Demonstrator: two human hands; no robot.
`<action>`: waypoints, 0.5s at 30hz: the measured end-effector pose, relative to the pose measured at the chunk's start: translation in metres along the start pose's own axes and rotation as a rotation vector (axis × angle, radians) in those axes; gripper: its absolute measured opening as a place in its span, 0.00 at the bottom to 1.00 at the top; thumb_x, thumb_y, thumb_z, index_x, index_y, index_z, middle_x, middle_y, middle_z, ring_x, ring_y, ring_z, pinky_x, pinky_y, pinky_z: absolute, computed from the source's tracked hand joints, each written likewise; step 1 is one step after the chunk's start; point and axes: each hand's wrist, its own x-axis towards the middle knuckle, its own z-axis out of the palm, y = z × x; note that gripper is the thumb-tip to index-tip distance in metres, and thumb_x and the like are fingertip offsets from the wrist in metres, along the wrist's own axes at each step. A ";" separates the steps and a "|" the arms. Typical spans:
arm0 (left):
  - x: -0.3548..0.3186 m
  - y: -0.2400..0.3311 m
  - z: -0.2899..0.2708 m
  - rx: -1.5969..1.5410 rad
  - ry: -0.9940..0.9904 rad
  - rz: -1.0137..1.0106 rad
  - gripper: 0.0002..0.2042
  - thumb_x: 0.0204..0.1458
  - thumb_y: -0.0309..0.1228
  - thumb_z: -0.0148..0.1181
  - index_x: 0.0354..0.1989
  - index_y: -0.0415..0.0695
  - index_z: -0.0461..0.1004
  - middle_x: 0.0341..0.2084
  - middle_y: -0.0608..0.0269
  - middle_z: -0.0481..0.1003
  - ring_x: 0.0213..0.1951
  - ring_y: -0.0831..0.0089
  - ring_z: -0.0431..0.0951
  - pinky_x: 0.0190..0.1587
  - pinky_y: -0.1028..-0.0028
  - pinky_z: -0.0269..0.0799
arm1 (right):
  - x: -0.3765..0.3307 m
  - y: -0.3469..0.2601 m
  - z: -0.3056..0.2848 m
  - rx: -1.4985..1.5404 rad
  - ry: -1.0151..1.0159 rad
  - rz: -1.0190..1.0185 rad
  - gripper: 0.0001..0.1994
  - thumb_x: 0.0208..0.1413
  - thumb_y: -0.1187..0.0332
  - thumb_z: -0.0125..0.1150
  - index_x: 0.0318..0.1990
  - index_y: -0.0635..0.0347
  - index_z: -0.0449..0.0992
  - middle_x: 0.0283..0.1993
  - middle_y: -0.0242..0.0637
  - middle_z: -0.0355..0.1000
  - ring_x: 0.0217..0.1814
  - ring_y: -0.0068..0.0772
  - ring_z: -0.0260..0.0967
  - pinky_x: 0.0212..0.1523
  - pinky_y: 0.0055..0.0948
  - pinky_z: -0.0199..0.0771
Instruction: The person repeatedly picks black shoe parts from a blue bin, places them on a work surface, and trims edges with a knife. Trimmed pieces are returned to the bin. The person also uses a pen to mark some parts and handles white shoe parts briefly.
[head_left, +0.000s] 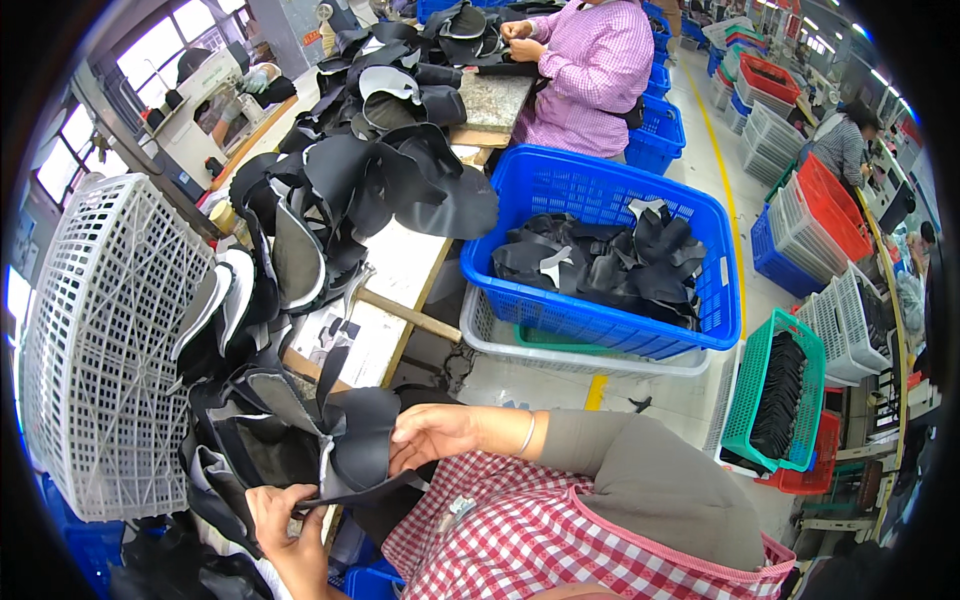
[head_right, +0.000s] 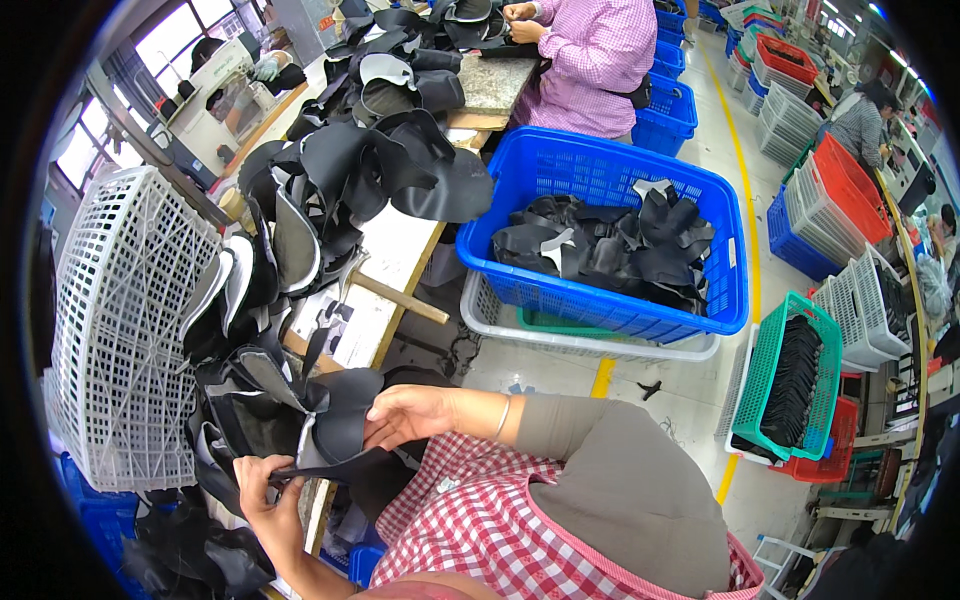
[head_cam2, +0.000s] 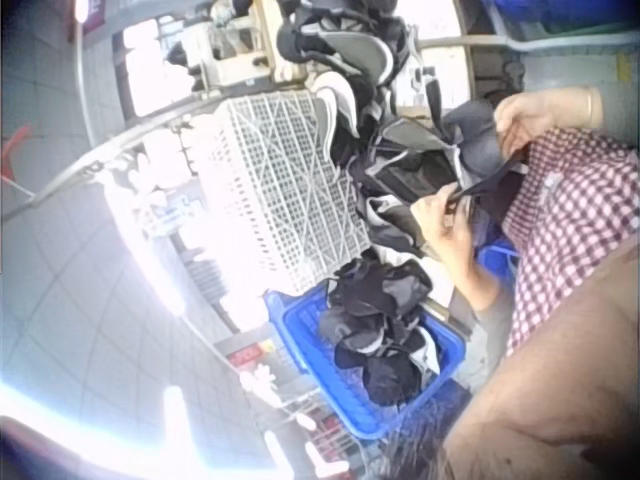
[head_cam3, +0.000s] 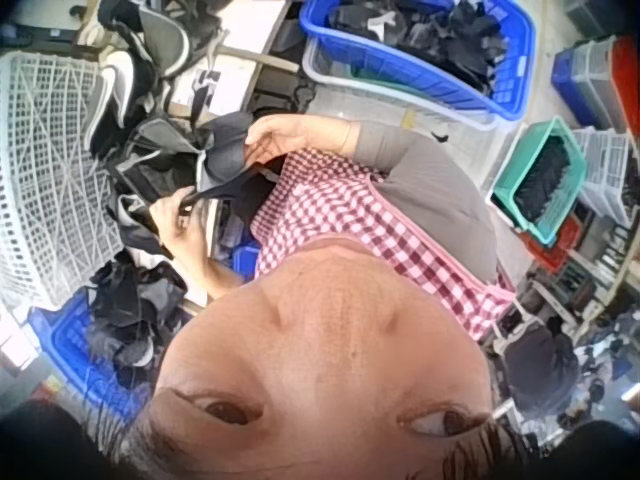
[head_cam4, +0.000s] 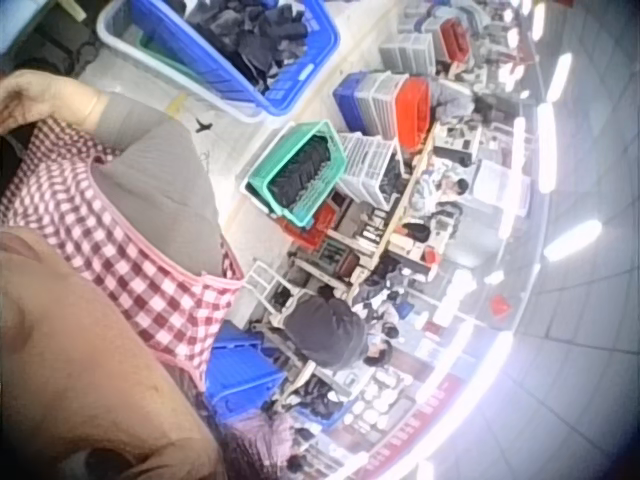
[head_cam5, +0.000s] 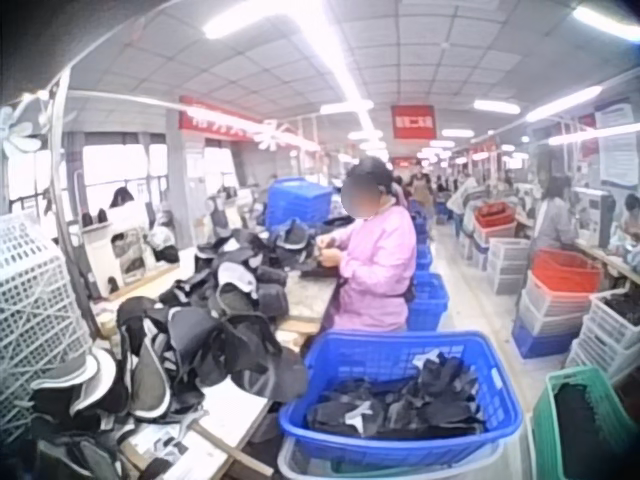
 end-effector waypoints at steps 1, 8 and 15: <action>-0.001 0.009 -0.002 -0.002 0.003 0.007 0.21 0.31 0.08 0.65 0.37 0.40 0.78 0.29 0.62 0.66 0.37 0.68 0.68 0.38 0.74 0.65 | -0.004 0.001 0.005 0.082 -0.130 -0.045 0.21 0.67 0.61 0.57 0.58 0.71 0.74 0.56 0.50 0.78 0.55 0.40 0.78 0.58 0.38 0.78; 0.000 0.046 0.009 0.129 -0.037 0.155 0.18 0.31 0.13 0.65 0.35 0.43 0.79 0.27 0.59 0.66 0.38 0.59 0.67 0.43 0.65 0.65 | -0.020 -0.002 0.049 0.142 -0.071 0.036 0.28 0.73 0.45 0.49 0.62 0.63 0.73 0.59 0.46 0.78 0.56 0.35 0.76 0.61 0.36 0.75; 0.014 0.010 0.015 0.116 0.046 0.106 0.14 0.32 0.15 0.65 0.32 0.41 0.78 0.29 0.57 0.73 0.38 0.55 0.70 0.47 0.62 0.67 | -0.014 -0.021 0.037 0.727 -0.118 -0.213 0.21 0.73 0.53 0.53 0.58 0.62 0.76 0.48 0.37 0.81 0.45 0.29 0.76 0.46 0.31 0.78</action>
